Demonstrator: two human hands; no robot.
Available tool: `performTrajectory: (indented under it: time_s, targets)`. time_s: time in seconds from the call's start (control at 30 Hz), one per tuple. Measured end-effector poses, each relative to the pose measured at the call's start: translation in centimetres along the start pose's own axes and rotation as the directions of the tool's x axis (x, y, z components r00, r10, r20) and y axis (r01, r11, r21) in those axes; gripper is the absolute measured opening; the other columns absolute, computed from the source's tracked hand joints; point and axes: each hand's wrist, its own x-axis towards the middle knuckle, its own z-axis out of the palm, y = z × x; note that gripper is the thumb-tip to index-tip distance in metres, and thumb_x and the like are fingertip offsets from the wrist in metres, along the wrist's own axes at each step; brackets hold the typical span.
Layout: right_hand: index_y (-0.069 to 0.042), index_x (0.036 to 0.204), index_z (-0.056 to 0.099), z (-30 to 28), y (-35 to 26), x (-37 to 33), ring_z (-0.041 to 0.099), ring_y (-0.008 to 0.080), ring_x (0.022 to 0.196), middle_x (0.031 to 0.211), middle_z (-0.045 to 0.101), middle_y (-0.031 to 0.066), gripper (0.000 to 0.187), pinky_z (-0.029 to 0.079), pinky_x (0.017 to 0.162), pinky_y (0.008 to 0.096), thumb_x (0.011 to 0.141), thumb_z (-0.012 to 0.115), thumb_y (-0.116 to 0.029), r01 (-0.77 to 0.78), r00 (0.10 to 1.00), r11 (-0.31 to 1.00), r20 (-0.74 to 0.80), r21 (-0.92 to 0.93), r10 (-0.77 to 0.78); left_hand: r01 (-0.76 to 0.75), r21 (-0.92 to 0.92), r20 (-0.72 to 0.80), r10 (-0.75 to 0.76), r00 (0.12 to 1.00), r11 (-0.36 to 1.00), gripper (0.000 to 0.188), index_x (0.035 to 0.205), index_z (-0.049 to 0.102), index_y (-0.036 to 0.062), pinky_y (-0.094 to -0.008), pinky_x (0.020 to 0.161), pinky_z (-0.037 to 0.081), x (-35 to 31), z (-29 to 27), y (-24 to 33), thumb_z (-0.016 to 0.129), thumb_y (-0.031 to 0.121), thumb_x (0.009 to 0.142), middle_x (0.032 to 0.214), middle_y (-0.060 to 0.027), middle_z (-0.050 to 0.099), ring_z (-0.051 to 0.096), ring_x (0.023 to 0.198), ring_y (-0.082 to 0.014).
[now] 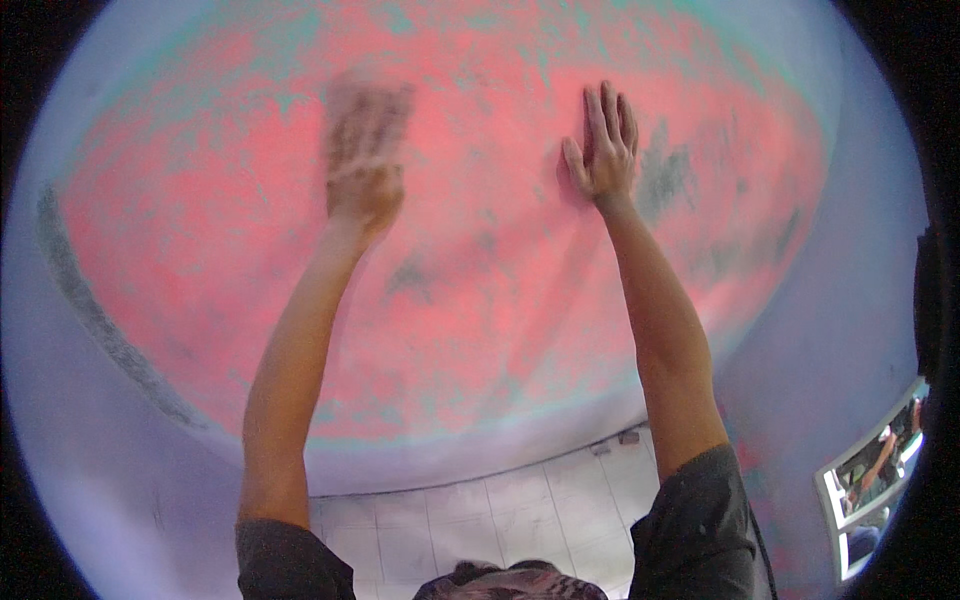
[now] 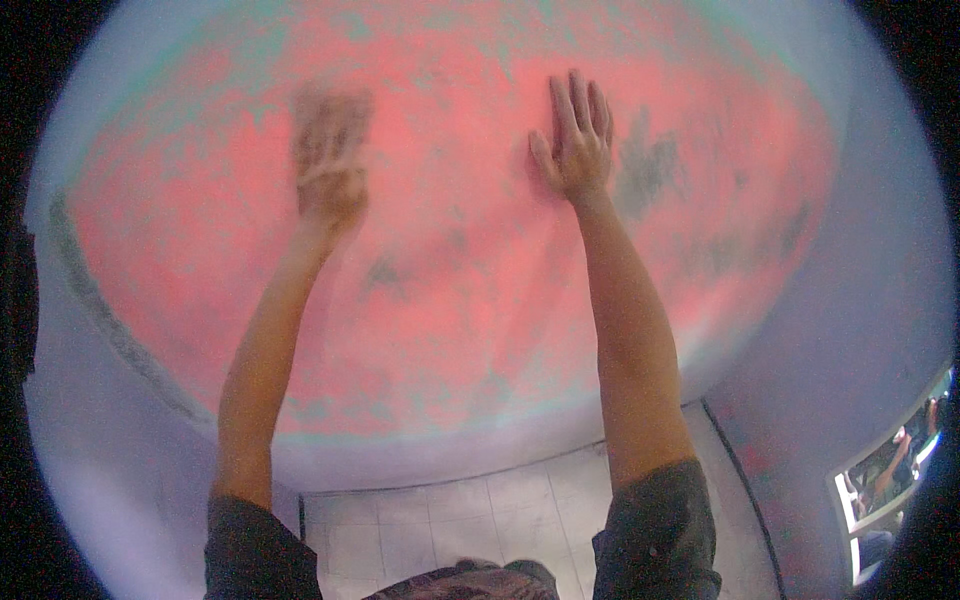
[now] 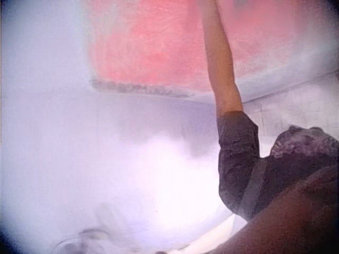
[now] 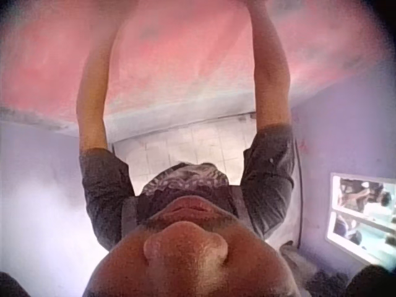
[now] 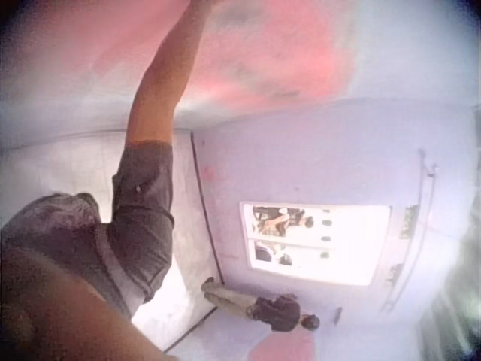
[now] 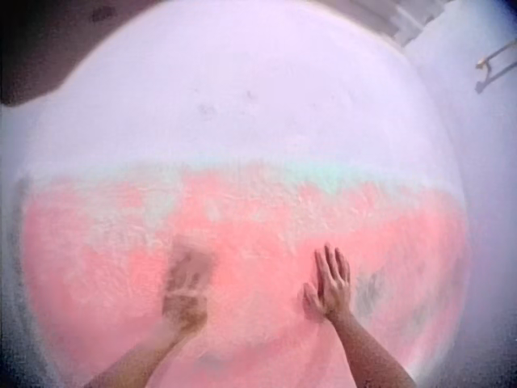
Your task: The person sands a large pinkish curved surface using a sanding block held in the right hand while the left hand stabilizes the surface. The person moves the sanding block in repetitive strokes across the surface.
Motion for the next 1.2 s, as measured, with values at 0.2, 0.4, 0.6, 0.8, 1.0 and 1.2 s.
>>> performTrajectory:
  time_s: [0.2, 0.4, 0.6, 0.8, 1.0, 1.2]
  targets:
    - [-0.011, 0.155, 0.043, 0.1, 0.8, 0.4, 0.033, 0.046, 0.147, 0.161, 0.037, 0.0189, 0.071, 0.024, 0.121, 0.0571, 0.095, 0.054, -0.048, 0.037, 0.999, 0.998, 0.001, -0.044, -0.037, 0.067, 0.035, -0.259, -0.055, 0.964, 0.997, 0.061, 0.162, 0.03, 0.0173, -0.047, 0.128, 0.011, 1.2, -1.1, -5.0, 0.041, 0.018, 0.102, 0.169, -0.0088, 0.026, 0.016, 0.157, -0.0327]
    - [-0.004, 0.155, 0.039, 1.4, 0.3, 2.3, 0.029, 0.0475, 0.148, 0.16, 0.035, 0.0241, 0.08, 0.025, 0.121, 0.0563, 0.092, 0.055, -0.051, 0.103, 0.994, 0.993, 0.027, 0.055, -0.105, 0.282, -0.017, -0.403, -0.264, 0.876, 0.959, 0.062, 0.162, 0.027, 0.0129, -0.0526, 0.127, 0.008, 2.6, 1.5, -0.6, 0.042, 0.02, 0.102, 0.168, -0.0121, 0.025, 0.016, 0.156, -0.0364]
    - [-0.011, 0.156, 0.039, 1.4, 1.7, 3.7, 0.031, 0.0437, 0.149, 0.161, 0.035, 0.0218, 0.078, 0.024, 0.121, 0.0554, 0.091, 0.055, -0.052, 0.161, 0.987, 0.981, 0.0, 0.103, -0.162, -0.076, 0.065, 0.042, 0.074, 0.996, 0.995, 0.063, 0.162, 0.026, 0.0109, -0.0491, 0.128, 0.007, 0.7, 3.3, 2.9, 0.042, 0.024, 0.103, 0.169, -0.0102, 0.025, 0.016, 0.157, -0.0309]
    - [-0.013, 0.154, 0.044, 2.1, -0.8, 2.1, 0.036, 0.039, 0.148, 0.161, 0.038, 0.019, 0.076, 0.026, 0.122, 0.0538, 0.085, 0.061, -0.039, 0.079, 0.997, 0.98, -0.018, 0.184, -0.077, 0.626, 0.068, -0.454, -0.535, 0.713, 0.777, 0.063, 0.163, 0.024, 0.0088, -0.0481, 0.128, 0.002, -0.7, 4.3, -2.9, 0.039, 0.019, 0.102, 0.168, -0.0141, 0.023, 0.012, 0.157, -0.0356]
    - [-0.01, 0.15, 0.049, 2.1, 0.0, 1.1, 0.037, 0.0391, 0.147, 0.158, 0.042, 0.0196, 0.074, 0.028, 0.121, 0.0542, 0.082, 0.059, -0.036, 0.088, 0.996, 0.977, -0.045, 0.194, -0.081, 0.037, 0.093, 0.012, -0.038, 0.999, 0.995, 0.064, 0.163, 0.023, 0.0094, -0.0495, 0.128, 0.001, -1.2, 3.7, 6.0, 0.038, 0.014, 0.1, 0.168, -0.0179, 0.02, 0.011, 0.156, -0.0398]
    - [-0.01, 0.148, 0.05, 2.6, -0.8, 1.0, 0.039, 0.039, 0.146, 0.157, 0.044, 0.0184, 0.073, 0.028, 0.121, 0.0536, 0.08, 0.059, -0.035, 0.085, 0.996, 0.976, -0.046, 0.203, -0.077, 0.449, 0.014, -0.322, -0.421, 0.848, 0.893, 0.065, 0.162, 0.025, 0.0097, -0.0503, 0.128, 0.003, -0.4, 2.8, -4.7, 0.04, 0.013, 0.1, 0.169, -0.0157, 0.02, 0.013, 0.157, -0.0368]
